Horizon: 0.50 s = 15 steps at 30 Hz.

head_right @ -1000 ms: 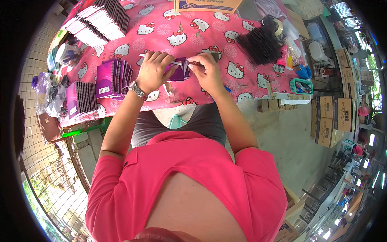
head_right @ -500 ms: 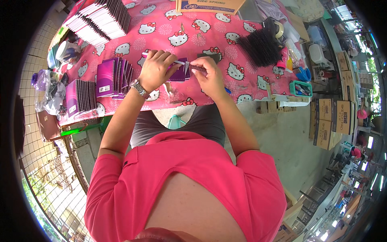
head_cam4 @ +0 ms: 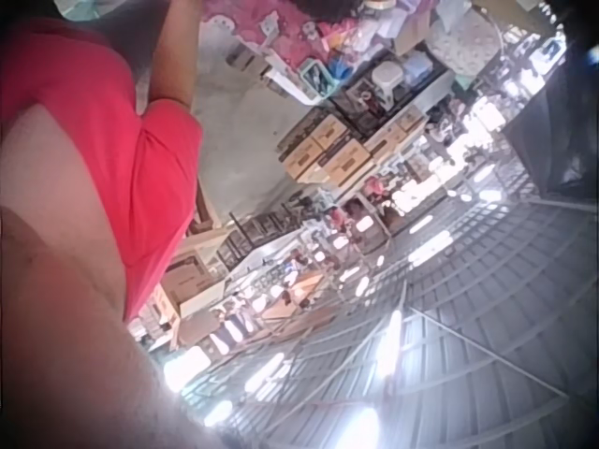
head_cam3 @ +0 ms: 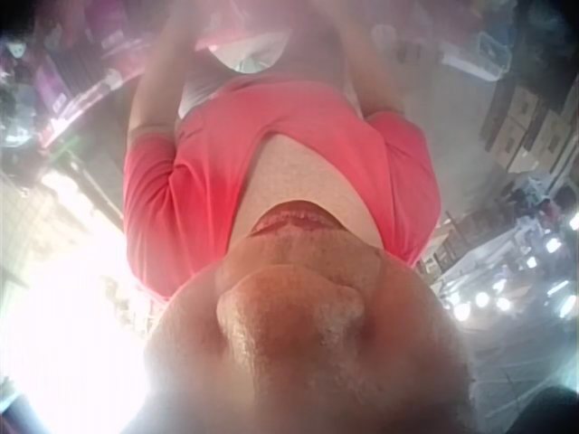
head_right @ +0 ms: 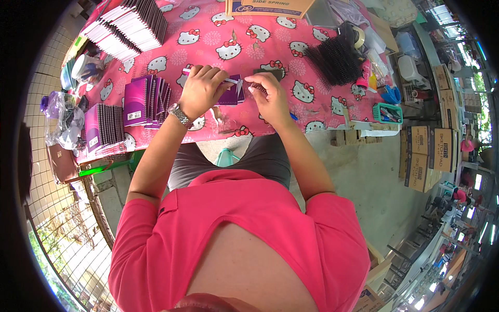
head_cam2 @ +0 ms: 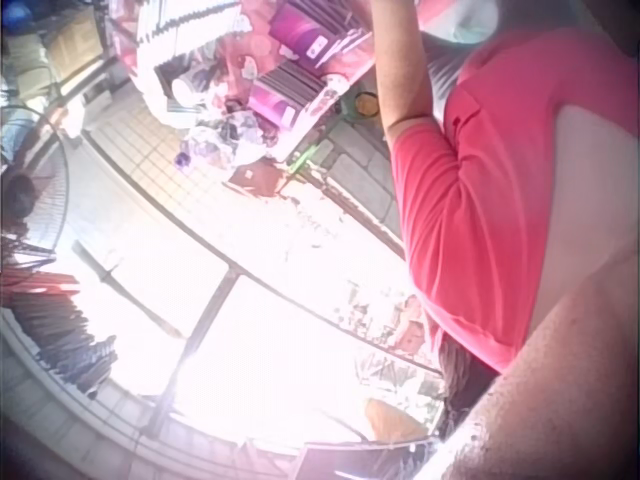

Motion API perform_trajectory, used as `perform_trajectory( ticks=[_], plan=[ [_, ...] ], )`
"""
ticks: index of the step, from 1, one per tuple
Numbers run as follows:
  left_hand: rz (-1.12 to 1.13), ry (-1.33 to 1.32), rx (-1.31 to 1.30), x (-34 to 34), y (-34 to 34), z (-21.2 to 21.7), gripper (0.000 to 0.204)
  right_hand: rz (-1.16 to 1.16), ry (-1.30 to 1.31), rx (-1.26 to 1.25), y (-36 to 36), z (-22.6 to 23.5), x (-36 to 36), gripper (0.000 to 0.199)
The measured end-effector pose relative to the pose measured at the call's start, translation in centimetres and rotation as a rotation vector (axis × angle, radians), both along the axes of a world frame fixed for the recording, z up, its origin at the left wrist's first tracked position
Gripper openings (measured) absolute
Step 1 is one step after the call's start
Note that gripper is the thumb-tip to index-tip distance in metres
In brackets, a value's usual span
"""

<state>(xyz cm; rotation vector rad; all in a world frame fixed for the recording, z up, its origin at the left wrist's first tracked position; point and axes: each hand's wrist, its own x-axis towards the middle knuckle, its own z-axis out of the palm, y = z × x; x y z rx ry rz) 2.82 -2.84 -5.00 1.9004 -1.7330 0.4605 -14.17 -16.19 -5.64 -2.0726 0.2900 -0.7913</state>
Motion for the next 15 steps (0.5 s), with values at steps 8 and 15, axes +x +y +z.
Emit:
perform_trajectory(
  ticks=[8, 15],
  plan=[
    [0.016, -0.004, 0.006, -0.2, 0.1, 0.1, 0.021, 0.111, 0.423, 0.466, -0.6, 0.9, -0.4, 0.027],
    [-0.006, -0.041, 0.065, -1.4, 0.1, 0.4, 0.025, 0.021, 0.204, 0.061, 0.7, 3.2, 0.0, 0.032]
  ],
)
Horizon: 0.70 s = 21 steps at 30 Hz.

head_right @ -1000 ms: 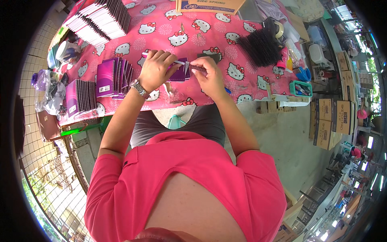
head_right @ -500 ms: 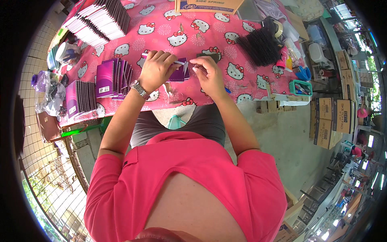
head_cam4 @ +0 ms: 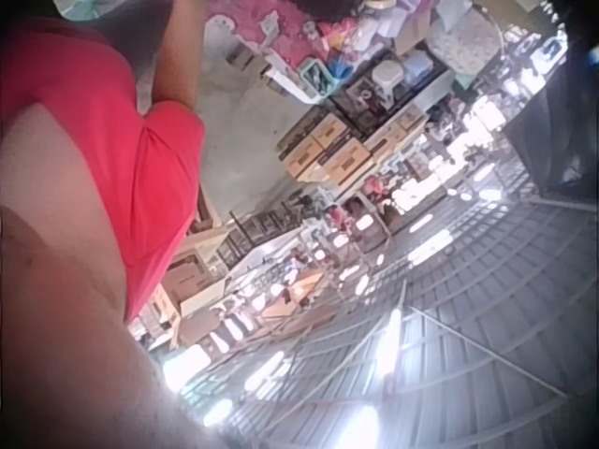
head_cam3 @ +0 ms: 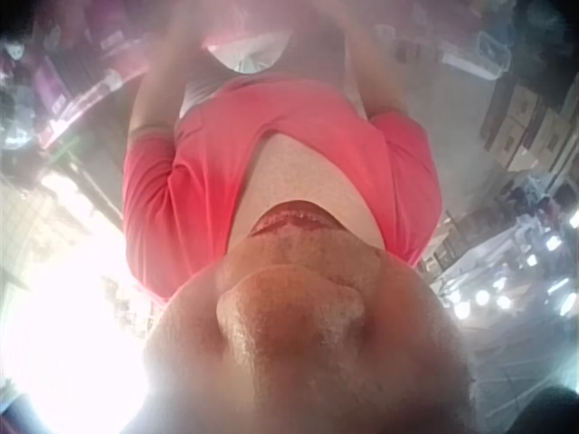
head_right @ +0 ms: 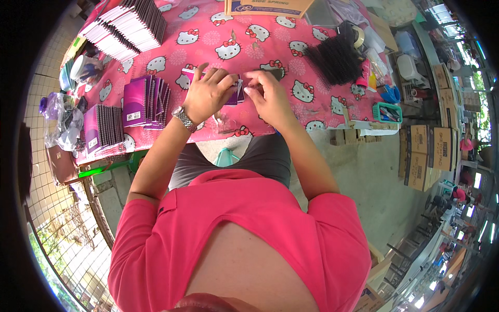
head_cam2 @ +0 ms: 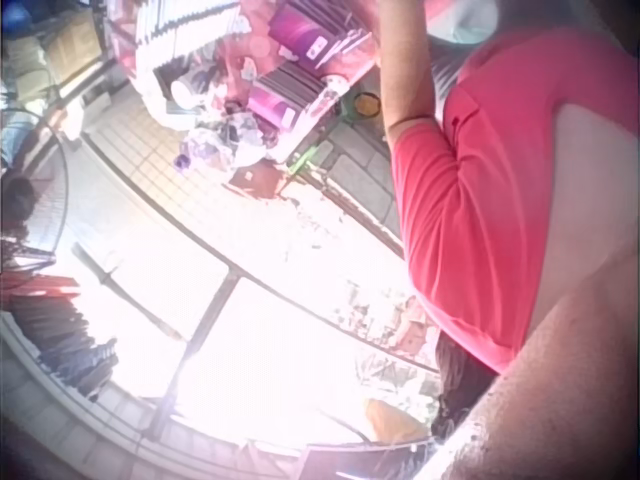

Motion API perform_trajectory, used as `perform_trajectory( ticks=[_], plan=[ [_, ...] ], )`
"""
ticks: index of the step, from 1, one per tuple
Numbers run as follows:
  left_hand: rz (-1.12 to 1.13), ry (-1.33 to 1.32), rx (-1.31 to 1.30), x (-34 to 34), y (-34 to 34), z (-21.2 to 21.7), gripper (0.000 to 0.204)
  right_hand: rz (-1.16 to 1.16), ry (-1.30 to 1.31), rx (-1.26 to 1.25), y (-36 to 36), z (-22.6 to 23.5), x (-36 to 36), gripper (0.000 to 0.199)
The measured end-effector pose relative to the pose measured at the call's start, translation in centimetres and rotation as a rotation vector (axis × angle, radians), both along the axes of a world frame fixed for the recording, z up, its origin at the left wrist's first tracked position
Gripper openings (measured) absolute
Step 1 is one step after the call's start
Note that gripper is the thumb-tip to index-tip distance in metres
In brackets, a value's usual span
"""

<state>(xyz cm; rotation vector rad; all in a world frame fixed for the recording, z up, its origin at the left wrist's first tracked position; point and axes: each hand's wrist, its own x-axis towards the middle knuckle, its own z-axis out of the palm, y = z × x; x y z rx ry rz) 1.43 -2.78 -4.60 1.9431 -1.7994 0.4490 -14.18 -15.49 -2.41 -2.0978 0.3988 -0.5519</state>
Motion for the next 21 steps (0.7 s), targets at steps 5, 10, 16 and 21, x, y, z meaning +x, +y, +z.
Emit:
perform_trajectory(
  ticks=[5, 10, 16, 21],
  plan=[
    [-0.001, 0.066, 0.048, 0.1, 0.4, -0.2, 0.023, 0.061, 0.2, 0.306, 0.0, 1.0, 0.2, 0.025],
    [-0.06, 0.081, 0.028, 0.9, 0.6, -0.2, 0.021, -0.233, 0.286, -0.262, -5.6, -6.7, 1.9, 0.041],
    [0.153, 0.092, 0.006, 0.8, 1.5, -0.5, 0.032, -0.032, 0.576, -0.486, -7.4, -7.1, 2.6, 0.05],
    [0.101, 0.213, 0.06, 2.5, 1.7, -1.6, 0.037, 0.558, 0.019, 0.772, -6.4, -2.0, 2.4, 0.051]
  ],
)
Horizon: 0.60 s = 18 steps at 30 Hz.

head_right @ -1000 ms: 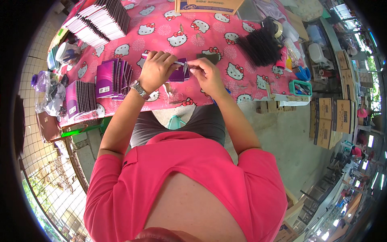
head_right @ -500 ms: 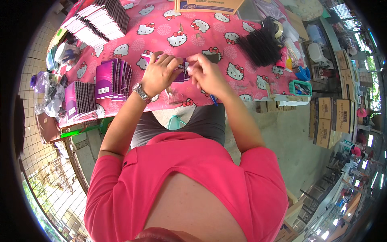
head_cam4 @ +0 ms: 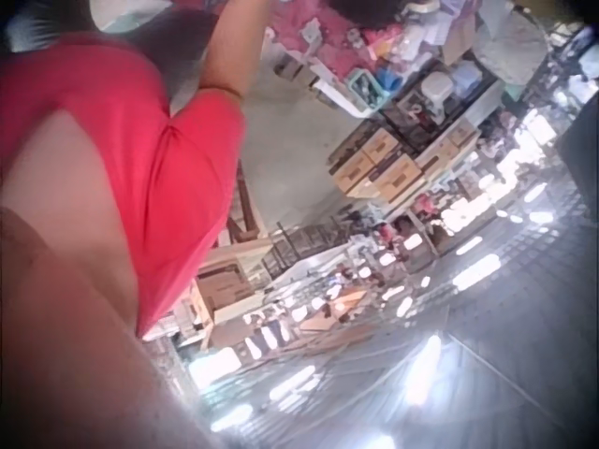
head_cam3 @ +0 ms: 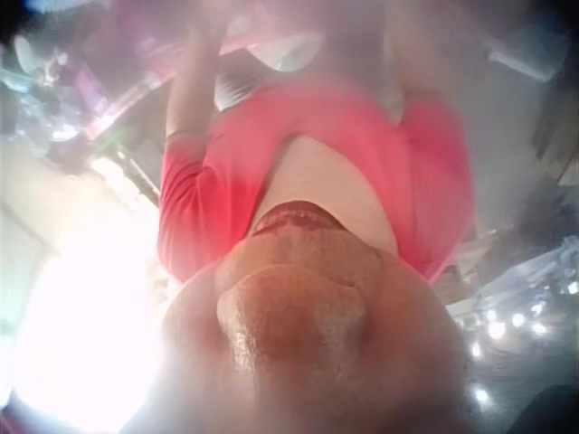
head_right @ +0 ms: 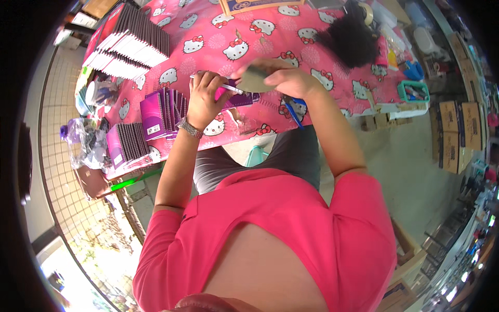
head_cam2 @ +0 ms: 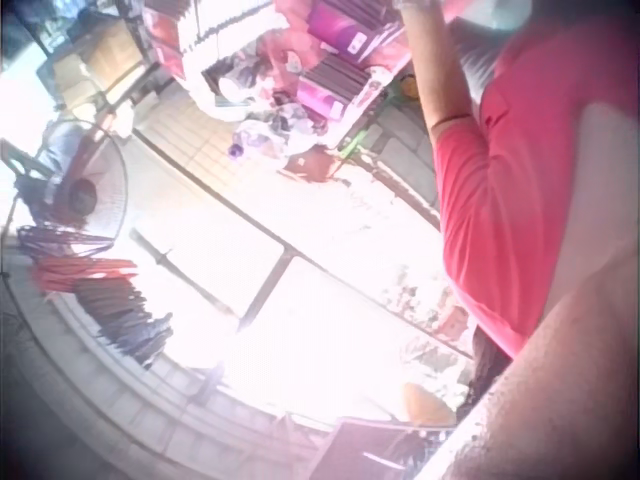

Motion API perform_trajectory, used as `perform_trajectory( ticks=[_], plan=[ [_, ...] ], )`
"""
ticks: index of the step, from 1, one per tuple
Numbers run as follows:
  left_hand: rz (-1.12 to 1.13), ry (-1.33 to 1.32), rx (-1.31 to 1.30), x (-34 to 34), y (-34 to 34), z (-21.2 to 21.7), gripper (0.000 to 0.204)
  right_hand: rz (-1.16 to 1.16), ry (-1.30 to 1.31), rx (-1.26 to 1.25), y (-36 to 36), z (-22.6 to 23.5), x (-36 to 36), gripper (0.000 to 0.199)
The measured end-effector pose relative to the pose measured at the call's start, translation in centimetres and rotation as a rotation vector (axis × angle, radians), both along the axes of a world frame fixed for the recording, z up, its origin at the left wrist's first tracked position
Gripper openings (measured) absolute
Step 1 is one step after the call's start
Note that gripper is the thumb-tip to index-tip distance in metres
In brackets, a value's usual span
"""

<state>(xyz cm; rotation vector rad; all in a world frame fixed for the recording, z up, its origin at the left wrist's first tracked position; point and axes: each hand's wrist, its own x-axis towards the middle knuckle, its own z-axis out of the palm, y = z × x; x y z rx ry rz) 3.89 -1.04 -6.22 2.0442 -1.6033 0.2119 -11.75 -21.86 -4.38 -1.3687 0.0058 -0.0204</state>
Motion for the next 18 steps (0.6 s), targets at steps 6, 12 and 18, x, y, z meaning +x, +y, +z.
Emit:
perform_trajectory(
  ticks=[6, 12, 18],
  plan=[
    [-0.044, 0.023, -0.024, -0.5, -1.0, 1.0, 0.04, 0.052, -0.021, 0.124, -0.2, -0.2, 0.2, 0.052],
    [-0.079, 0.065, -0.03, 0.1, -1.4, 1.4, 0.042, 0.241, -0.332, 0.307, -0.1, 1.5, 1.2, 0.055],
    [-0.042, 0.075, -0.023, 0.0, -1.2, 1.1, 0.04, -0.015, -0.018, -0.072, -0.2, 1.1, 1.4, 0.052]
  ],
)
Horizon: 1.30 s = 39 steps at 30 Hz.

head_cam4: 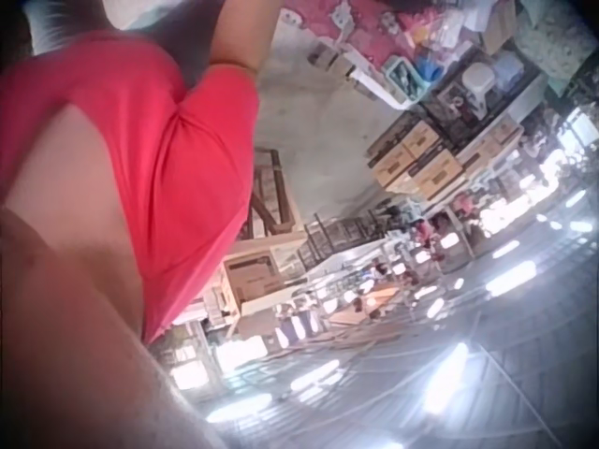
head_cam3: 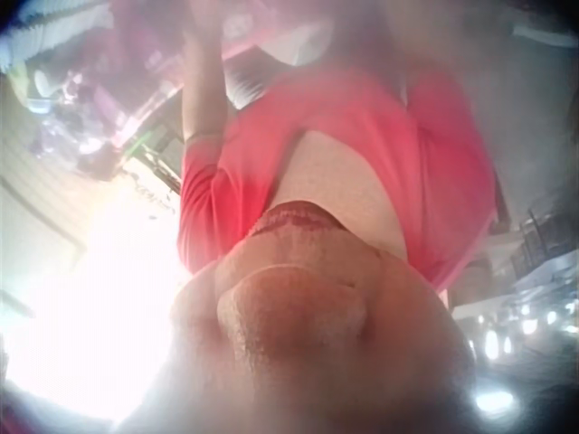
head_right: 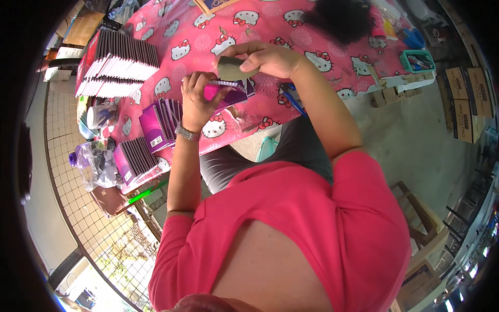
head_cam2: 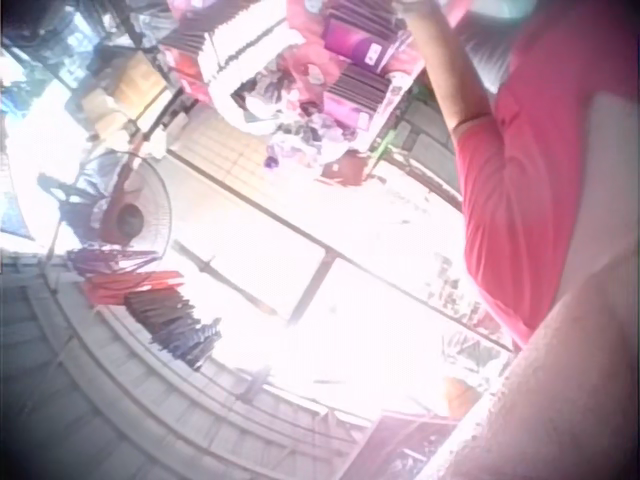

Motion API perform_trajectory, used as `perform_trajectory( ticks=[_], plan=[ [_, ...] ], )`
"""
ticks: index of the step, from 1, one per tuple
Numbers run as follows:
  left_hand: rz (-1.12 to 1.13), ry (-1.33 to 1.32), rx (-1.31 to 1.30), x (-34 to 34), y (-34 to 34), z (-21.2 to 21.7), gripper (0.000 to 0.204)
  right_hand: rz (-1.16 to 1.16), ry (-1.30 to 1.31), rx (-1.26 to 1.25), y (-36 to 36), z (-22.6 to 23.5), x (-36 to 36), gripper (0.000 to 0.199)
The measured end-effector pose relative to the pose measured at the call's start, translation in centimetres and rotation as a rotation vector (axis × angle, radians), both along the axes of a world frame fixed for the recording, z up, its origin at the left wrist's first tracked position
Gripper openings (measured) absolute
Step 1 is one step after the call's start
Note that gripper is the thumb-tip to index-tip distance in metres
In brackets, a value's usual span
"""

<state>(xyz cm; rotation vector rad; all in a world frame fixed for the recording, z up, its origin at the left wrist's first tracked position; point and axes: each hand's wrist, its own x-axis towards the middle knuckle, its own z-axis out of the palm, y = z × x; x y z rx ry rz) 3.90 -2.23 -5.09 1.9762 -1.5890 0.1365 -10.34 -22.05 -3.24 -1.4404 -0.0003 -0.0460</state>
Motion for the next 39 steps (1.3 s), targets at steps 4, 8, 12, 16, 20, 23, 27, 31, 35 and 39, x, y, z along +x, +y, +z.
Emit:
perform_trajectory(
  ticks=[4, 8, 12, 16, 20, 23, 27, 31, 35, 39],
  plan=[
    [0.0, -0.004, 0.009, -0.3, -0.2, 0.6, 0.034, -0.578, 0.169, -1.206, -2.8, -6.4, 1.2, 0.061],
    [0.072, -0.054, -0.02, -0.8, 1.0, 0.4, 0.029, -0.502, 0.079, -1.294, -1.0, -5.3, 0.6, 0.051],
    [0.116, -0.081, -0.006, -1.1, 1.2, -0.1, 0.029, -0.024, 0.133, -1.321, 4.5, 2.1, 0.7, 0.039],
    [0.124, -0.09, 0.009, -0.8, 1.0, -0.8, 0.03, -0.407, -0.007, -1.556, 7.1, 1.7, 0.3, 0.032],
    [0.126, -0.1, -0.02, -0.9, 0.8, -1.2, 0.029, -0.471, 0.052, -1.185, 7.2, -0.1, 0.4, 0.028],
    [0.128, -0.085, -0.033, -0.8, 0.8, -1.2, 0.026, -0.536, -0.1, -1.382, 7.9, 0.4, 0.4, 0.025],
    [0.123, -0.1, -0.034, -0.7, 0.8, -1.3, 0.026, -0.61, -0.202, -1.399, 8.5, 0.0, 0.4, 0.021],
    [0.105, -0.12, -0.024, -0.6, 1.2, -1.0, 0.024, -0.47, -0.237, -1.449, 7.9, -0.1, 0.1, 0.015],
    [0.083, -0.107, -0.052, -0.6, 1.8, -0.7, 0.022, -0.248, 0.165, -0.978, 5.4, 1.7, 0.1, 0.021],
    [-0.005, -0.065, -0.113, -0.4, 1.6, 0.1, 0.029, -0.395, 0.022, -1.09, -2.9, -5.5, -0.9, 0.038]
  ],
)
